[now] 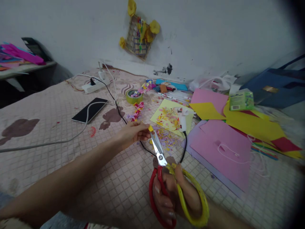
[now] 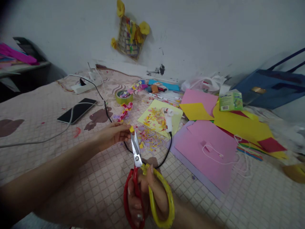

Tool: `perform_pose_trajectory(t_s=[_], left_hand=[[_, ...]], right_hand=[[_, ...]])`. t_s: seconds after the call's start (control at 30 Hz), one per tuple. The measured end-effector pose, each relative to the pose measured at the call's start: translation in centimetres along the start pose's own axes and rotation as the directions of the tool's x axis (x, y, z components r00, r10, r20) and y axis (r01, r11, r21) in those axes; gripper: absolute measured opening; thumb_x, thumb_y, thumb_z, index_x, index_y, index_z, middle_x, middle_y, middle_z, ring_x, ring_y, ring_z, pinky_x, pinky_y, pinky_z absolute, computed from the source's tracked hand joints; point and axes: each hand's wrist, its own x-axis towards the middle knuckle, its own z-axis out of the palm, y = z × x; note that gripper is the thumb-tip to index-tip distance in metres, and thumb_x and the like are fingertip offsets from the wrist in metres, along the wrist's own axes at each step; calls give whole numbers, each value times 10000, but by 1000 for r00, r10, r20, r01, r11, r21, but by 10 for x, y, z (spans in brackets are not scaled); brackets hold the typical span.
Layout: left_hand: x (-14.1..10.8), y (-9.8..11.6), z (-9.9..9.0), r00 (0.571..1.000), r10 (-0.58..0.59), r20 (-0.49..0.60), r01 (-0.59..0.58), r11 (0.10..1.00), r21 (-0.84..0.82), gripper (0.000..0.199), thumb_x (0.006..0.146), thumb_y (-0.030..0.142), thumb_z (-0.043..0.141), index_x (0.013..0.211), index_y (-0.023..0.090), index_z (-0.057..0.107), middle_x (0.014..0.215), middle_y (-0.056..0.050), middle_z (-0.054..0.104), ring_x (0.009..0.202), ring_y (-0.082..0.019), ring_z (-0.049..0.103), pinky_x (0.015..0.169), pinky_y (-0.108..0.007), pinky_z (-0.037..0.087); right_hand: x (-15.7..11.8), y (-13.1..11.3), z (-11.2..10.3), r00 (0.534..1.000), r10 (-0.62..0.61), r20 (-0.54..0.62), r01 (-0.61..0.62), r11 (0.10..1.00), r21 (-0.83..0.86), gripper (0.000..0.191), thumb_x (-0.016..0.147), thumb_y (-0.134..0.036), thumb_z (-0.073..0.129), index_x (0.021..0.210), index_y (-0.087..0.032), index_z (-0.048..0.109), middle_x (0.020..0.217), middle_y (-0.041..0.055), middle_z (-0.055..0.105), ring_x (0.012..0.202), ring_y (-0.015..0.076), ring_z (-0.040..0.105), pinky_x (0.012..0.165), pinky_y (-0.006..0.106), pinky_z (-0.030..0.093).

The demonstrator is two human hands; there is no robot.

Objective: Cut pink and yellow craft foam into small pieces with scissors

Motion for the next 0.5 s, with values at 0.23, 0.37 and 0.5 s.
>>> perform_pose_trajectory(t_s=[0.23, 0.37, 0.5], left_hand=[[-1, 0, 1, 1000, 0, -8, 0, 1000, 10, 138, 813, 136, 594, 688, 87, 623, 611, -56, 673, 507, -90, 609, 508, -174, 497], [0, 0, 0, 1000, 11, -7, -11, 1000, 7, 145, 815, 128, 580, 679, 90, 613, 617, -55, 675, 515, -91, 612, 511, -176, 499], [0, 0, 1, 1000, 16, -15, -16, 1000, 10, 141, 811, 115, 569, 678, 92, 610, 628, -59, 680, 516, -92, 614, 515, -178, 502]], right_hand=[[-1, 0, 2, 1000, -6, -25, 6, 1000, 3, 730, 732, -829, 290, 806, -146, 539, 520, -42, 436, 391, 74, 391, 391, 215, 387], [0, 1, 0, 1000, -8, -1, 8, 1000, 26, 722, 736, -825, 291, 819, -154, 544, 521, -42, 441, 384, 74, 393, 386, 210, 387], [0, 2, -2, 1000, -3, 14, 2, 1000, 27, 705, 736, -820, 311, 808, -157, 543, 518, -43, 439, 374, 72, 388, 376, 208, 385]])
